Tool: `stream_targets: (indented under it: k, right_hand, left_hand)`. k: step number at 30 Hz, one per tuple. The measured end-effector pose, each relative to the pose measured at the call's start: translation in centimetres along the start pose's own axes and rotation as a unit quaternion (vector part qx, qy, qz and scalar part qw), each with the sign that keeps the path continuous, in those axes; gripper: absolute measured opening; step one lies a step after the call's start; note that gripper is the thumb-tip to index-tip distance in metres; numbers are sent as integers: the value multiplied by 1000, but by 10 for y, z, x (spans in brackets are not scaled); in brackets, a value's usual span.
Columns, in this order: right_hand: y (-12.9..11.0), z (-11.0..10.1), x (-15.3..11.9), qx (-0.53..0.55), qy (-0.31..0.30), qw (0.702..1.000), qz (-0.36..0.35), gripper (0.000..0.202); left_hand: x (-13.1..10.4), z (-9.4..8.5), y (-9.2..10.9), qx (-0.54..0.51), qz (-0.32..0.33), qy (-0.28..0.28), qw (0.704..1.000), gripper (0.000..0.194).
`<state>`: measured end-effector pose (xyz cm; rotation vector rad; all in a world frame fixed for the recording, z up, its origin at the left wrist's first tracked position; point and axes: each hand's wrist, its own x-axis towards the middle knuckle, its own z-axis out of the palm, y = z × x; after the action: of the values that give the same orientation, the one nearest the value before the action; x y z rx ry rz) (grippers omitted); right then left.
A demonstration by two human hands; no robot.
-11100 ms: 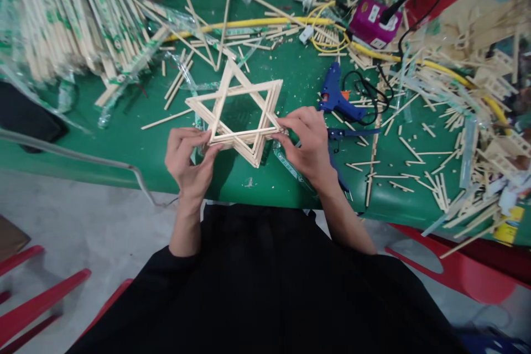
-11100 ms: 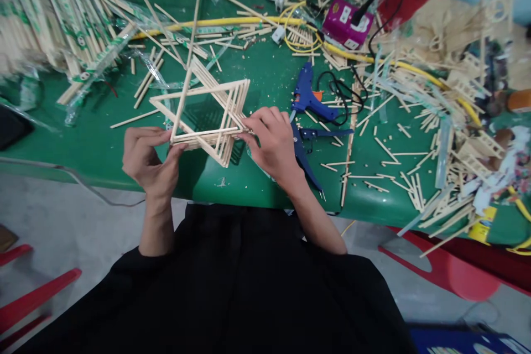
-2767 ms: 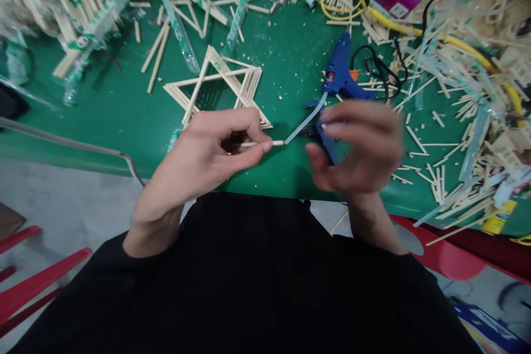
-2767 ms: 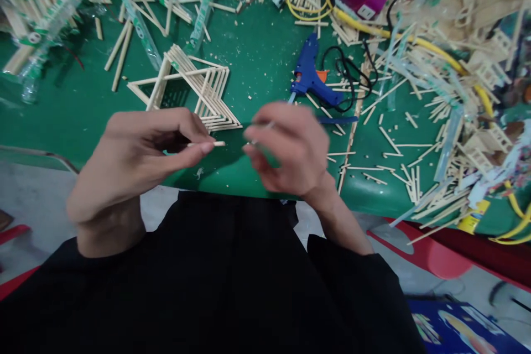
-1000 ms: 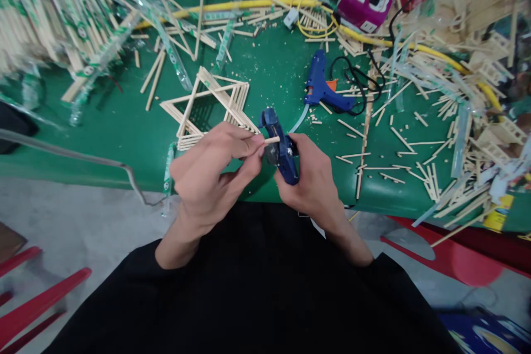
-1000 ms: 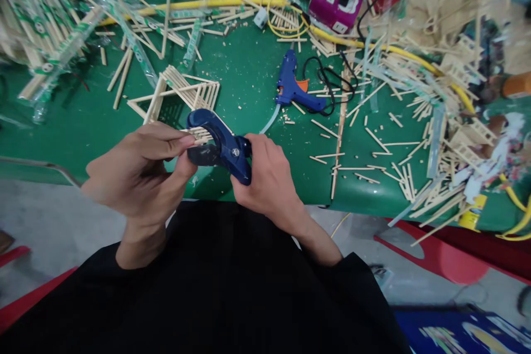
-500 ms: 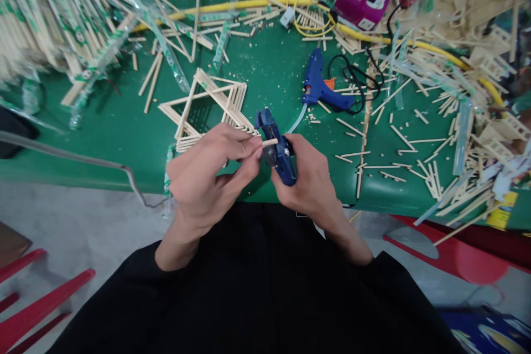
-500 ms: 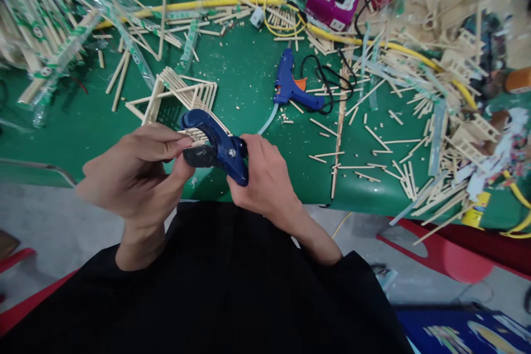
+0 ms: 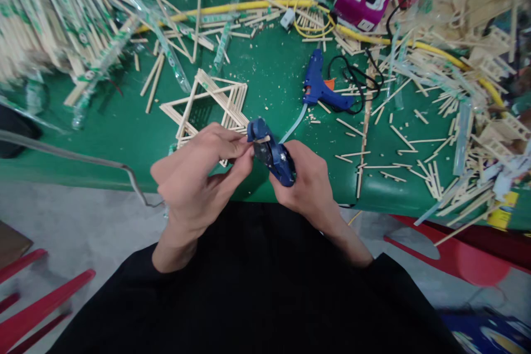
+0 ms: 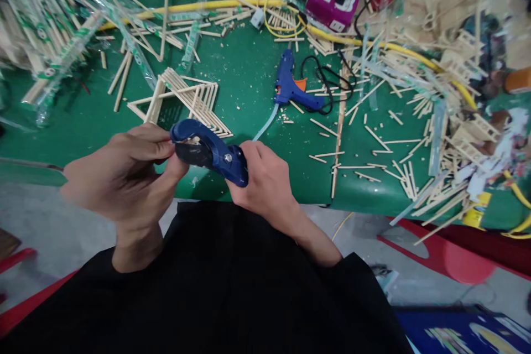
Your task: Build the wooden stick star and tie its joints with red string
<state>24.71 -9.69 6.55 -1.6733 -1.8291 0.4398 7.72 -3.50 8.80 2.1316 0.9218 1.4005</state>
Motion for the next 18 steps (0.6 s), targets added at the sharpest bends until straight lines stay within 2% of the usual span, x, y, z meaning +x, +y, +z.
stream_targets:
  k: [5, 14, 18]
  right_hand:
    - [-1, -1, -2, 10, -4, 1000, 6, 10]
    - [5, 1, -3, 20, -9, 999, 24, 11]
    - [15, 3, -3, 4, -9, 998, 64, 15]
  left_hand:
    - [-2, -6, 2, 19, -30, -28, 999, 19]
    - [-1, -3, 4, 77, -21, -27, 996, 21]
    - [5, 1, 4, 105, -28, -75, 991, 18]
